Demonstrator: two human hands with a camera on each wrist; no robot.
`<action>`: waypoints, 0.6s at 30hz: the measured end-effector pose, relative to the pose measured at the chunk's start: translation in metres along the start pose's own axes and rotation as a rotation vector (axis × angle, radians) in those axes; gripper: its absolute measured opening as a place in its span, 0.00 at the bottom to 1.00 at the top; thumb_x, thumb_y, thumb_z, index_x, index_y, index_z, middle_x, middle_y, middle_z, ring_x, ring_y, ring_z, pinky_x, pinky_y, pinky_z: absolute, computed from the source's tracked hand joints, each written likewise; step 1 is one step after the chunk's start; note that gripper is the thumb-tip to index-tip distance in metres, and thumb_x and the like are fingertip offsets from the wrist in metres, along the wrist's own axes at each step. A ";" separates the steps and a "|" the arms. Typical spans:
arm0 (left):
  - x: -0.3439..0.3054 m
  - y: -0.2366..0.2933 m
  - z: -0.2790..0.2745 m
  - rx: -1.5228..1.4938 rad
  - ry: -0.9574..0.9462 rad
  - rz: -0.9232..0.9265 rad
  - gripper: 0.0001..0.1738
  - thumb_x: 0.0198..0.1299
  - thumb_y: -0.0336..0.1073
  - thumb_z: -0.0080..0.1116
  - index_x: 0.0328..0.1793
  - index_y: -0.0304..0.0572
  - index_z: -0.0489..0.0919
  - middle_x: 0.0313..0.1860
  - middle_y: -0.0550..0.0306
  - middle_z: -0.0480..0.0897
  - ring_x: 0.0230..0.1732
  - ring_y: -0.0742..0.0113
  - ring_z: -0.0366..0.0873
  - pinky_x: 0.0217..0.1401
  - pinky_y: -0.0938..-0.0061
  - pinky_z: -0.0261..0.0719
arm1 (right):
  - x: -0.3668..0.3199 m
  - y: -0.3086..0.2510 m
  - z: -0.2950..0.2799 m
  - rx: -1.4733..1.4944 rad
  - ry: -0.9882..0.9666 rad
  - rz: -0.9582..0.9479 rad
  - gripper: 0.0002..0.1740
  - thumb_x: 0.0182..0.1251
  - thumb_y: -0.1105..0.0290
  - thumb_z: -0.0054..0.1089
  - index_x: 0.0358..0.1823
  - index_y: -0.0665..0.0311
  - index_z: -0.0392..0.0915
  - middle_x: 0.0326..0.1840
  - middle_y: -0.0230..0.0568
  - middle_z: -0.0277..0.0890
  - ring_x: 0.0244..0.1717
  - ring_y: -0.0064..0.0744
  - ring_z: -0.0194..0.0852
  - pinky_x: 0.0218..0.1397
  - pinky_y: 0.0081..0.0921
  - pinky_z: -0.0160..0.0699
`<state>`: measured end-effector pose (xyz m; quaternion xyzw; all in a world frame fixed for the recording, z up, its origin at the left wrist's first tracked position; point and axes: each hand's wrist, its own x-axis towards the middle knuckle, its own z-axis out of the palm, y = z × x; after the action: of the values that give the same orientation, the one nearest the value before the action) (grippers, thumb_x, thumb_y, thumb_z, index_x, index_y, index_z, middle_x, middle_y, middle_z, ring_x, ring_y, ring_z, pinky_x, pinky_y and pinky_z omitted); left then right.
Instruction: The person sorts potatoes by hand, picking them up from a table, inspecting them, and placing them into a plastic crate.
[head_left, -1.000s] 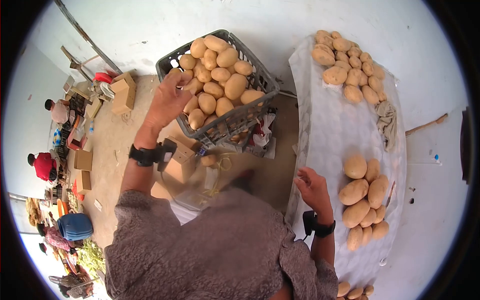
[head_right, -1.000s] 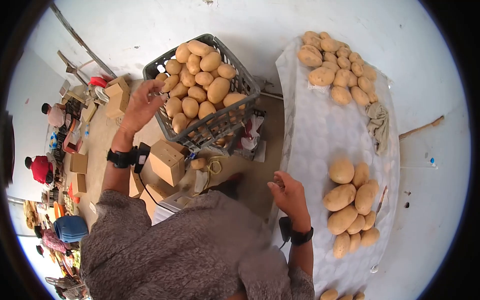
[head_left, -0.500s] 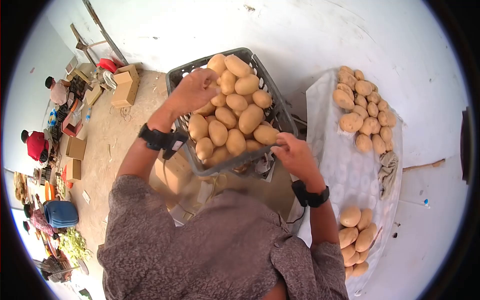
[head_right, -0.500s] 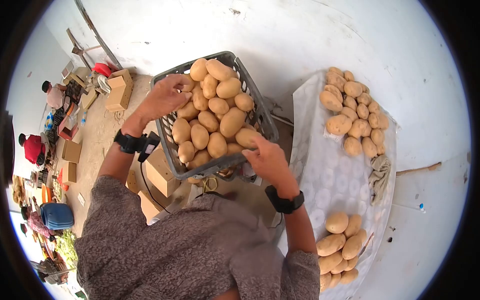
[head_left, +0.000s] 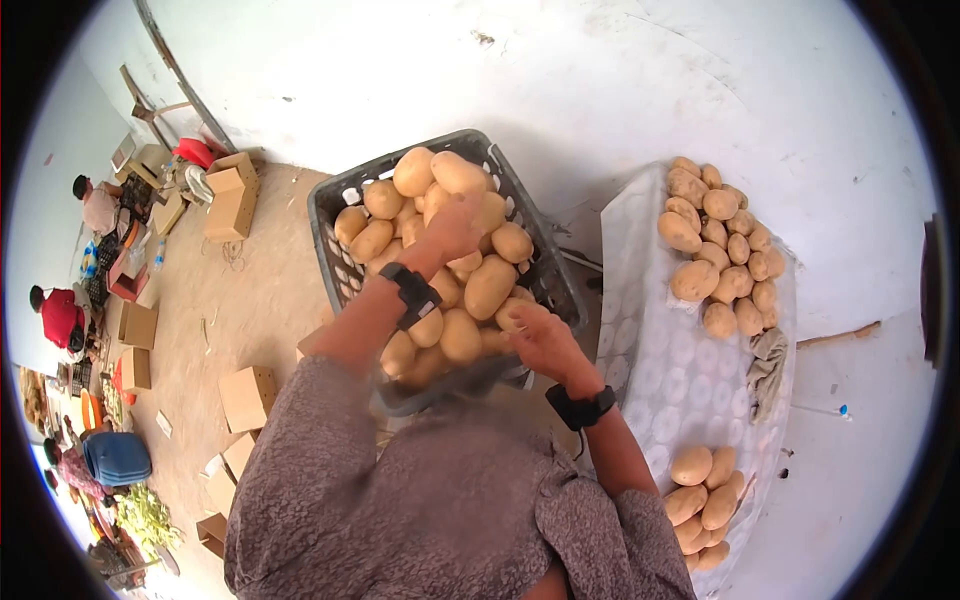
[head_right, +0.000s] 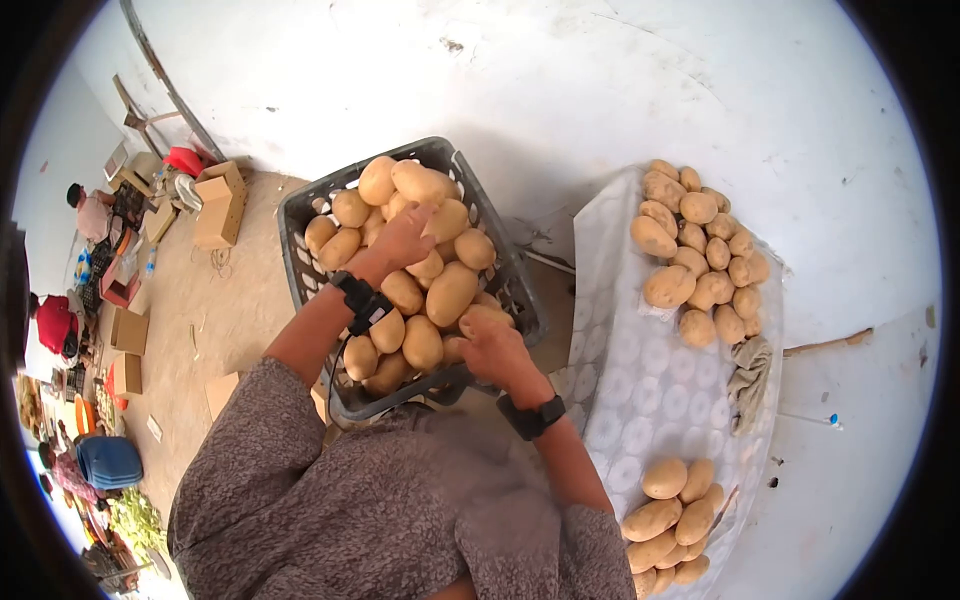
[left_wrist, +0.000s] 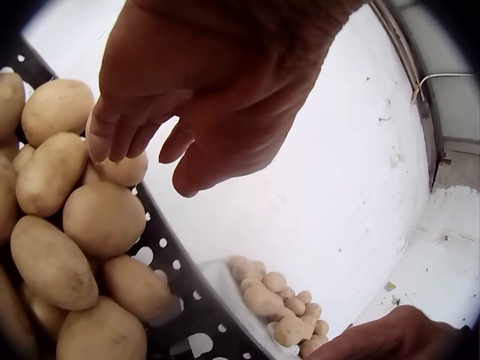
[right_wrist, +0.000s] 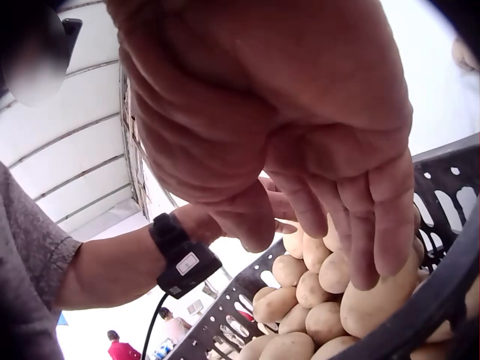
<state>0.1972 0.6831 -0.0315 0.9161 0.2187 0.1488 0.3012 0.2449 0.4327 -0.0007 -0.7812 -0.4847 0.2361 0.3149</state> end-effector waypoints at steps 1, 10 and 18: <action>0.004 -0.002 0.009 0.013 0.019 0.006 0.29 0.53 0.32 0.59 0.63 0.38 0.69 0.53 0.39 0.74 0.53 0.41 0.74 0.56 0.58 0.74 | 0.000 -0.001 -0.001 0.006 -0.018 0.004 0.23 0.59 0.64 0.65 0.53 0.68 0.76 0.44 0.55 0.82 0.43 0.46 0.84 0.48 0.36 0.81; 0.013 0.023 0.047 0.265 0.150 -0.173 0.31 0.52 0.28 0.57 0.65 0.43 0.66 0.48 0.28 0.69 0.46 0.31 0.74 0.50 0.49 0.73 | -0.004 0.013 -0.006 0.001 0.013 0.063 0.22 0.59 0.62 0.63 0.52 0.67 0.77 0.40 0.58 0.81 0.45 0.54 0.82 0.48 0.38 0.80; 0.033 -0.003 0.085 0.663 0.233 -0.182 0.39 0.57 0.32 0.54 0.76 0.61 0.58 0.51 0.29 0.69 0.49 0.39 0.70 0.52 0.52 0.68 | -0.008 0.016 -0.009 0.005 -0.027 0.087 0.21 0.59 0.61 0.61 0.50 0.67 0.77 0.40 0.56 0.81 0.47 0.57 0.78 0.51 0.45 0.77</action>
<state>0.2589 0.6595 -0.0945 0.9176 0.3688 0.1458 -0.0270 0.2573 0.4178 -0.0056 -0.7975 -0.4537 0.2616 0.2996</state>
